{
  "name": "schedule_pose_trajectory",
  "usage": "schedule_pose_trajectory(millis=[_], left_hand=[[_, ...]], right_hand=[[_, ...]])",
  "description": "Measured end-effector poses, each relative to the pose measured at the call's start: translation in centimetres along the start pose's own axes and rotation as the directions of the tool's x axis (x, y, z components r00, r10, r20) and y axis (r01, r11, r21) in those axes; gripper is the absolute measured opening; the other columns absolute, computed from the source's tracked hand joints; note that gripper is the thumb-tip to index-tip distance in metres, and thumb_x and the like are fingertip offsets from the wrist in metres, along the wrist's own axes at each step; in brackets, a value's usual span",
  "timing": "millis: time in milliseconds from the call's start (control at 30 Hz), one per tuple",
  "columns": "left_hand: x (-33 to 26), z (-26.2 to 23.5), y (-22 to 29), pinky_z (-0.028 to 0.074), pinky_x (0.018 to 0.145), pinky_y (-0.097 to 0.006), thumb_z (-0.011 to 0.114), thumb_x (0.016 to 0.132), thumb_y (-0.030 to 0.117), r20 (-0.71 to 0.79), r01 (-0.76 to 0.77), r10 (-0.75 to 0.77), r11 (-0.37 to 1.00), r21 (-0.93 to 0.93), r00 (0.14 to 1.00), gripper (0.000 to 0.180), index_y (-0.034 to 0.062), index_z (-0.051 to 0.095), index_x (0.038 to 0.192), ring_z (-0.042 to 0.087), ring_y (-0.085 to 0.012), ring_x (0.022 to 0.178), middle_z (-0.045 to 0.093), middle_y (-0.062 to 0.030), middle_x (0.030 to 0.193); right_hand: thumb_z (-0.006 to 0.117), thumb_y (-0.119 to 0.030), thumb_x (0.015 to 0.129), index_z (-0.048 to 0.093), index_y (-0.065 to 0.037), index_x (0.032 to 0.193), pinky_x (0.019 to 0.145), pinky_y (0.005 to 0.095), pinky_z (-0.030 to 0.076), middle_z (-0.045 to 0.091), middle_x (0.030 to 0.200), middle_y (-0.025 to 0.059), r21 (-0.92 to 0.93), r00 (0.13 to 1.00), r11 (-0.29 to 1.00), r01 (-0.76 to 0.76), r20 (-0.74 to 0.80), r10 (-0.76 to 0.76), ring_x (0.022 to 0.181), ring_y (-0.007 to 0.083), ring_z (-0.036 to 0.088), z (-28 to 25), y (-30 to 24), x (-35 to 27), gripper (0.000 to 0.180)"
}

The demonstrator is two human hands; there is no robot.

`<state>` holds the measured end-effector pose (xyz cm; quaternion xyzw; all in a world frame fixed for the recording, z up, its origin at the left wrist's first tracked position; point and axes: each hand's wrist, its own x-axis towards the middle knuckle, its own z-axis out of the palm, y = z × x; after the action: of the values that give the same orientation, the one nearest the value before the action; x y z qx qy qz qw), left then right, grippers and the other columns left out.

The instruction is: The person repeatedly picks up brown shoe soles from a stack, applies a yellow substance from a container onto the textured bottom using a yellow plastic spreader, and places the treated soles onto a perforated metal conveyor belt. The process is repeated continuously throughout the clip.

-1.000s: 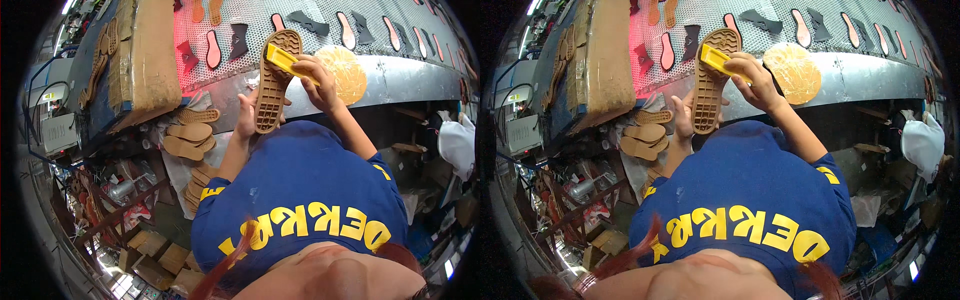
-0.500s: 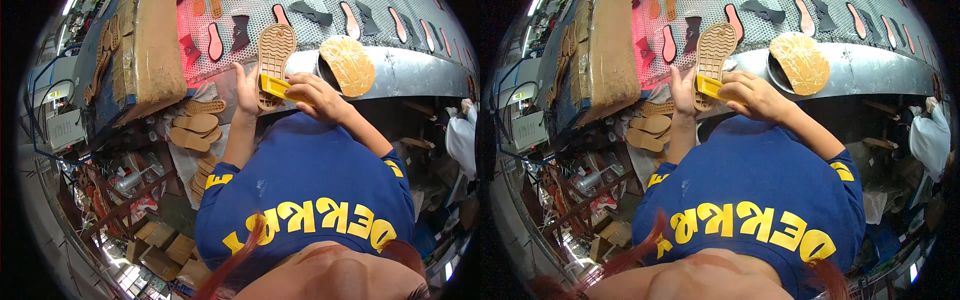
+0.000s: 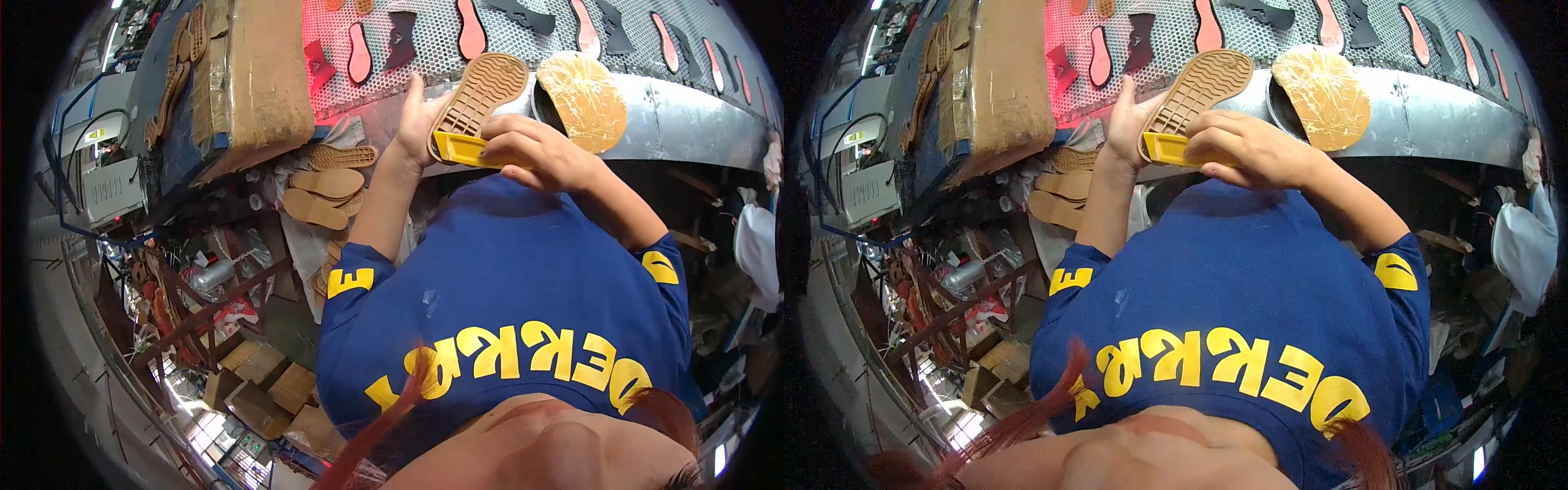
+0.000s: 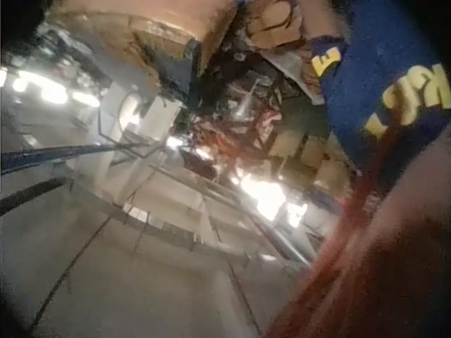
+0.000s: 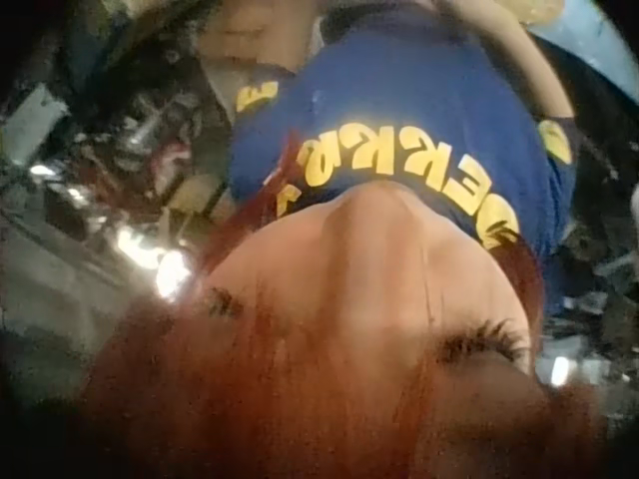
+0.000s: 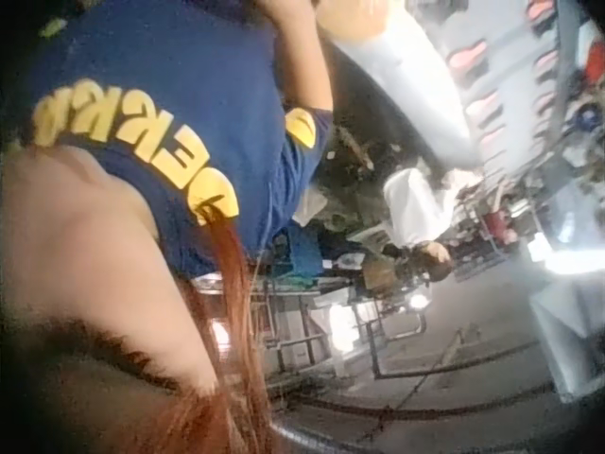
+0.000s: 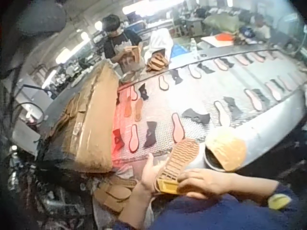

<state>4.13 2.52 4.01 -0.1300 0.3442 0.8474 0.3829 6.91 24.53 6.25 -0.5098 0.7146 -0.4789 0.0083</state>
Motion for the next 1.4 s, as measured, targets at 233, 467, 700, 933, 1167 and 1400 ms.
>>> schedule_pose_trajectory(millis=[233,467,700,933,1167,1400], left_hand=[[0.6,-1.9,0.8,0.039,0.108,-0.041,0.007,0.087,0.079,0.43,0.264,-0.204,0.961,-0.086,0.88,0.105,-0.005,0.023,0.148,0.046,-0.0329,0.13,0.039,-0.0251,0.145],[-0.2,-0.4,2.2,0.06,0.057,-0.044,0.002,0.083,0.082,0.281,0.347,-0.355,0.934,0.078,0.892,0.107,0.0012,0.028,0.148,0.067,-0.0371,0.09,0.054,-0.0253,0.129],[-0.6,-3.1,2.2,0.06,0.063,-0.041,0.007,0.092,0.071,0.356,-0.002,-0.038,0.994,0.111,0.934,0.089,0.004,0.026,0.148,0.067,-0.0367,0.084,0.055,-0.0284,0.122],[1.3,-4.7,-2.0,0.046,0.103,-0.044,0.058,0.094,0.025,0.11,-0.687,0.684,0.685,0.243,0.721,0.064,0.0043,0.028,0.146,0.05,-0.0297,0.124,0.047,-0.0163,0.139],[2.0,-4.3,-3.4,0.04,0.108,-0.041,0.077,0.077,0.0,0.193,-0.76,0.797,0.426,0.49,0.572,0.089,0.0095,0.018,0.143,0.045,-0.0275,0.128,0.046,-0.0108,0.128],[1.1,-3.4,-2.2,0.036,0.112,-0.047,0.073,0.073,-0.003,0.377,-0.765,0.781,0.191,0.615,0.499,0.079,0.0112,0.024,0.134,0.04,-0.0309,0.134,0.04,-0.015,0.132]], right_hand=[[0.06,-0.011,0.088,0.053,-0.004,0.11,0.092,0.0433,0.047,0.055,0.116,0.0178,0.096,0.987,0.995,0.02,0.159,-0.035,0.107,0.0364,0.056,-2.4,0.0,0.9,0.024],[0.06,-0.002,0.082,0.053,-0.002,0.109,0.095,0.042,0.045,0.056,0.117,0.0186,0.066,0.963,0.993,0.099,0.243,-0.112,0.108,0.037,0.056,-4.7,-0.3,2.0,0.028],[0.06,0.003,0.089,0.057,-0.001,0.098,0.074,0.0279,0.054,0.059,0.104,0.0127,0.492,0.615,0.87,0.011,-0.69,0.382,0.085,0.0178,0.065,-3.9,2.8,-5.5,0.01],[0.063,-0.005,0.084,0.063,-0.004,0.104,0.073,0.0394,0.053,0.064,0.092,0.0153,-0.128,0.537,0.614,-0.778,-0.643,0.546,0.085,0.0326,0.066,4.5,10.4,-14.3,0.02],[0.062,-0.006,0.074,0.066,-0.006,0.098,0.062,0.0386,0.051,0.054,0.076,0.009,-0.588,0.7,0.381,-0.713,-0.571,0.429,0.069,0.0267,0.06,9.3,15.3,-17.4,0.025],[0.064,-0.01,0.088,0.067,-0.008,0.098,0.066,0.0377,0.051,0.064,0.088,0.0118,-0.189,0.509,0.595,-0.781,-0.745,0.431,0.072,0.0295,0.065,9.2,14.6,-15.9,0.011]])
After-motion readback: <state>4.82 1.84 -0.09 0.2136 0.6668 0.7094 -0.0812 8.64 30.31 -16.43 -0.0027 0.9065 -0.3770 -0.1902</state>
